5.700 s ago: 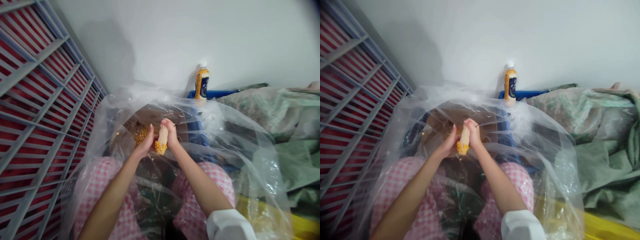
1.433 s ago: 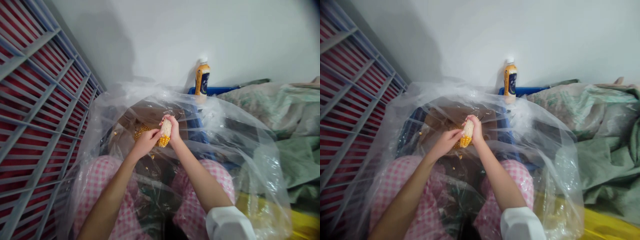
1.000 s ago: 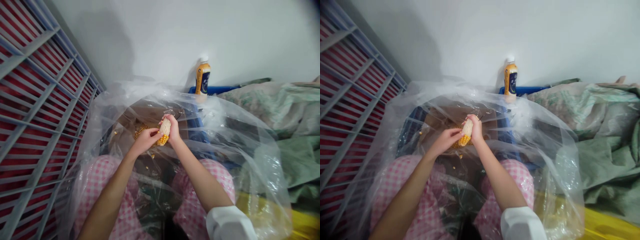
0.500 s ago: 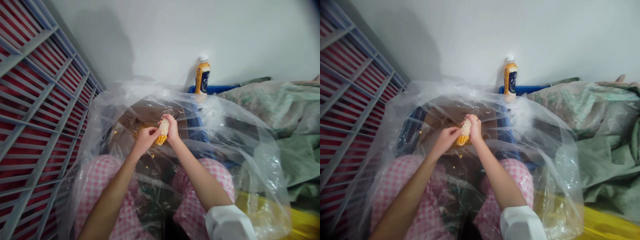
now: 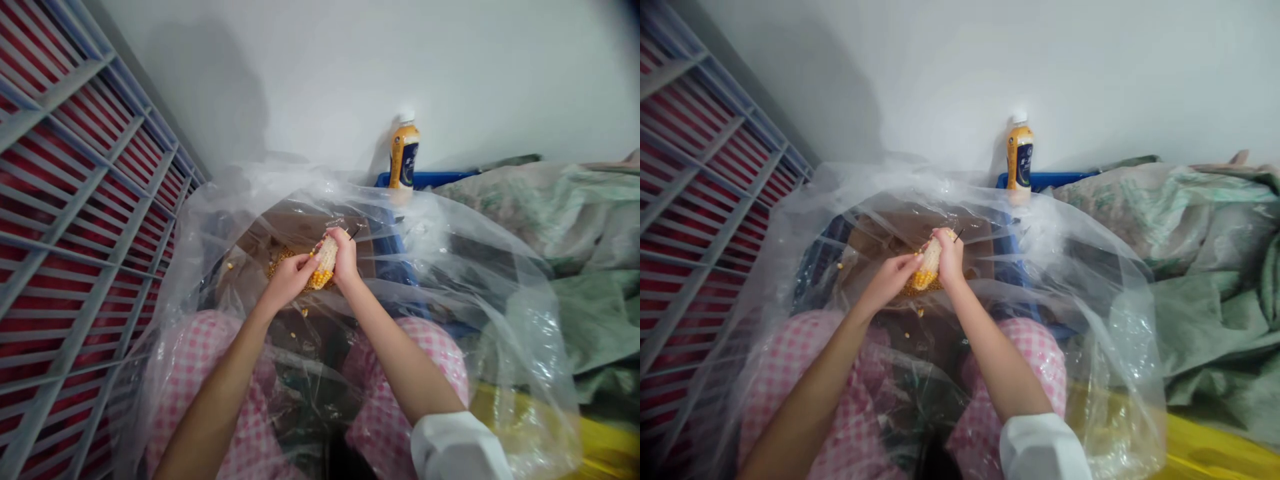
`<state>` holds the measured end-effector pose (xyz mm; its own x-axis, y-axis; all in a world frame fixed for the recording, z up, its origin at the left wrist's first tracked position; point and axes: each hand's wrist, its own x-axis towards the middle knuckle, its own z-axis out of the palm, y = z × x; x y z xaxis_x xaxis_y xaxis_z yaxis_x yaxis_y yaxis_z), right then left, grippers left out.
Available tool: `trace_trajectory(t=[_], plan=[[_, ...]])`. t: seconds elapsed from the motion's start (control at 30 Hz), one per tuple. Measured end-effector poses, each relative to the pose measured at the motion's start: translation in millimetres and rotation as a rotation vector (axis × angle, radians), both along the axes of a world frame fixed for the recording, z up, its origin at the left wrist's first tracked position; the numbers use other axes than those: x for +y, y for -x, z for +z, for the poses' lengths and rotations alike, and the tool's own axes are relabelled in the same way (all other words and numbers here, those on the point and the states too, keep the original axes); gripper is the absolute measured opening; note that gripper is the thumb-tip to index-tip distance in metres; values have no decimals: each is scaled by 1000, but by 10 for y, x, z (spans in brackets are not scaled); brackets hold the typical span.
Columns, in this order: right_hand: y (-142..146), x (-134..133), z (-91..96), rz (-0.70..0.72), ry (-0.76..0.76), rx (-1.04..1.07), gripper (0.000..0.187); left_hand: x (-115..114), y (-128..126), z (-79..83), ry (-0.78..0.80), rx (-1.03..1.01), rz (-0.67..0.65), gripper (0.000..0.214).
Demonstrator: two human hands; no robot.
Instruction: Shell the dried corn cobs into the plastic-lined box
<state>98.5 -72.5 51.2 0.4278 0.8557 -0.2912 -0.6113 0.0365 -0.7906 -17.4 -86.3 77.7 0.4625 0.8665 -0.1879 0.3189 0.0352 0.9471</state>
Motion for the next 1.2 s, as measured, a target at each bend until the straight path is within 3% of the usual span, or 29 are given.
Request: trace_trajectory(t=[0.1,0.43,0.53,0.63,0.7,0.83,0.97,1.13,1.2], plan=[[-12,9,0,-29,26,-10,15,-11,8,4,-2,-13,-86,41],[42,7,-41,-80,66,-71,13,-29,-43,-171,-89,113,154,36],[47,-2,-30,-58,28,-68,13,17,-18,-157,7,46,153,45],[17,8,-2,-83,56,-59,13,30,17,-70,149,-95,14,44],[-1,16,15,-108,92,-53,13,18,24,-26,153,-125,-55,44],[18,8,19,-93,72,-79,14,-10,-8,-73,98,-58,25,38],[44,-3,7,-67,57,-88,14,-8,-15,-133,150,-64,154,36],[-36,26,36,-54,83,58,15,33,82,-34,361,-250,51,45],[-67,34,45,-28,85,116,16,44,104,8,376,-271,4,49]])
